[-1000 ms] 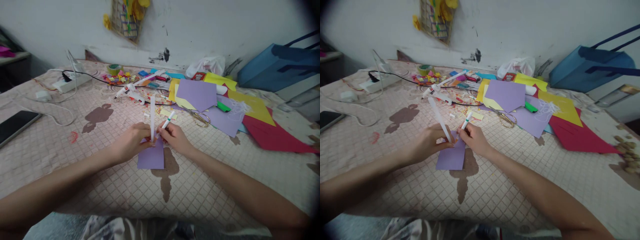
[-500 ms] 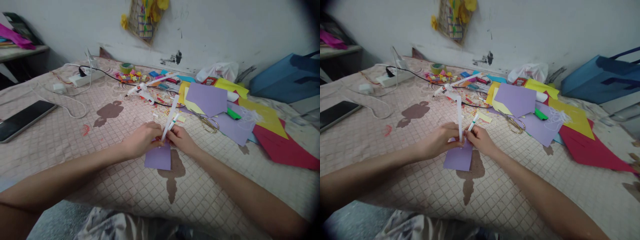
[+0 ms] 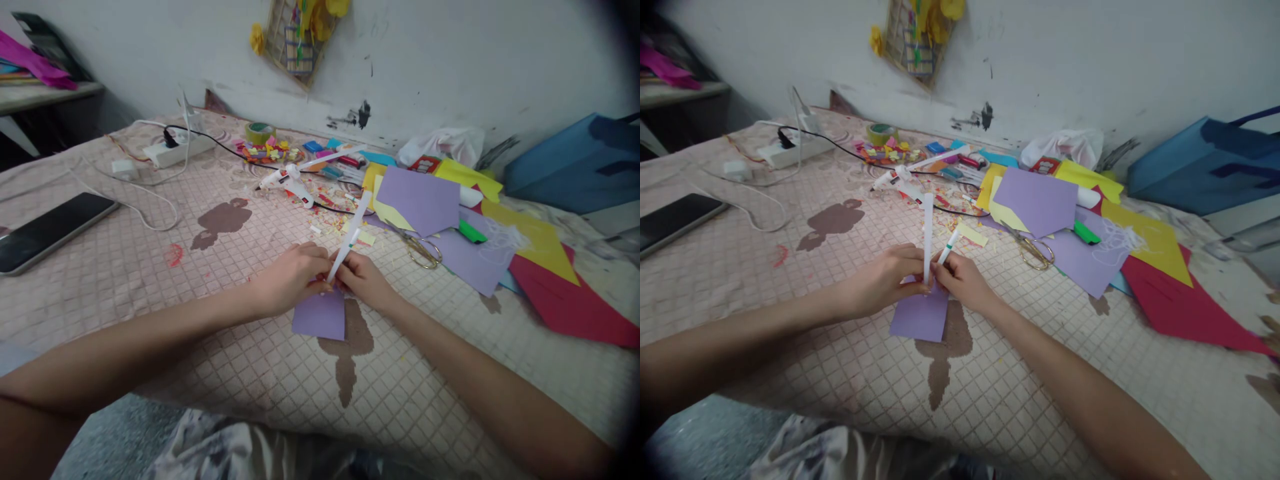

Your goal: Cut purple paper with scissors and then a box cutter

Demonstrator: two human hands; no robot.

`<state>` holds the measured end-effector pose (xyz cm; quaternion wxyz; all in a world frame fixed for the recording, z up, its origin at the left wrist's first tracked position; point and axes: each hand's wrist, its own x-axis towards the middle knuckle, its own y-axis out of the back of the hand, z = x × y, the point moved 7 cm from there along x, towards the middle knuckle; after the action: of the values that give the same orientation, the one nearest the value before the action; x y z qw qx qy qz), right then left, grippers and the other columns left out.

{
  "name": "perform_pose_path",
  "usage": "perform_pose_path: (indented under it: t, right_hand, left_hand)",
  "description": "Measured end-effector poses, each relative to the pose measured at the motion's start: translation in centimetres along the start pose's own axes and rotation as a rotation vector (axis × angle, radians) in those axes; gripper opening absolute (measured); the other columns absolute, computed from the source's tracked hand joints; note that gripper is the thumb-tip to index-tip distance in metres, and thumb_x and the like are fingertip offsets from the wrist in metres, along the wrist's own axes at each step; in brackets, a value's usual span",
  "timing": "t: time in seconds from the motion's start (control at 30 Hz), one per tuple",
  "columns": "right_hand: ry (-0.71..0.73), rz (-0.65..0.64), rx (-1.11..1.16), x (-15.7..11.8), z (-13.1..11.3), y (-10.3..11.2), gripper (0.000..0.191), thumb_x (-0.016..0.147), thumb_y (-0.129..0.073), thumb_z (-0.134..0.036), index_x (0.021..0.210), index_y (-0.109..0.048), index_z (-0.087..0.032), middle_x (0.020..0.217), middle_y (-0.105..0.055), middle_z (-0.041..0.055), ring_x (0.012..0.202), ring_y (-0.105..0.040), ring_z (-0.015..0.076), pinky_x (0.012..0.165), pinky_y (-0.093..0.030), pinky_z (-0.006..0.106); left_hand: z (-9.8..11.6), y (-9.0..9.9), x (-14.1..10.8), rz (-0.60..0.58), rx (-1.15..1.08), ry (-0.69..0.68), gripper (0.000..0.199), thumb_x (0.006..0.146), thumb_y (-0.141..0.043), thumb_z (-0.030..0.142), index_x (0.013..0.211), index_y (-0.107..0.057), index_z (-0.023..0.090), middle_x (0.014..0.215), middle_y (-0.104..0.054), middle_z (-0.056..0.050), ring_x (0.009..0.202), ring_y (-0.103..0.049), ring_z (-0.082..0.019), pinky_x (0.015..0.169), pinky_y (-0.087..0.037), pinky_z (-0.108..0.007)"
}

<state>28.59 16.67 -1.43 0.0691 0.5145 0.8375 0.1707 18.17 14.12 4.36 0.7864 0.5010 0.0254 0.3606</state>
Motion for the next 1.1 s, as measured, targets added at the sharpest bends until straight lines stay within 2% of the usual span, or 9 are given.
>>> perform_pose_path:
  t: [0.67, 1.1]
  right_hand:
    - [0.030, 0.002, -0.008, -0.02, -0.24, -0.21, 0.016, 0.090, -0.045, -0.031, 0.085, -0.053, -0.018, 0.056, -0.050, -0.0047, 0.047, -0.044, 0.0089, 0.047, -0.036, 0.022]
    - [0.030, 0.028, -0.069, -0.46, 0.03, 0.09, 0.021, 0.091, -0.045, -0.036, 0.084, -0.054, -0.018, 0.056, -0.051, -0.0037, 0.049, -0.046, 0.0101, 0.049, -0.036, 0.022]
  left_hand:
    - [0.10, -0.19, 0.02, -0.009, 0.042, -0.012, 0.012, 0.086, -0.055, 0.013, 0.084, -0.066, 0.014, 0.089, -0.064, -0.007, 0.089, -0.057, -0.018, 0.084, -0.045, -0.034]
    - [0.09, -0.15, 0.04, -0.005, 0.048, -0.022, 0.012, 0.086, -0.055, 0.011, 0.081, -0.065, 0.013, 0.085, -0.063, -0.006, 0.084, -0.056, -0.017, 0.079, -0.045, -0.031]
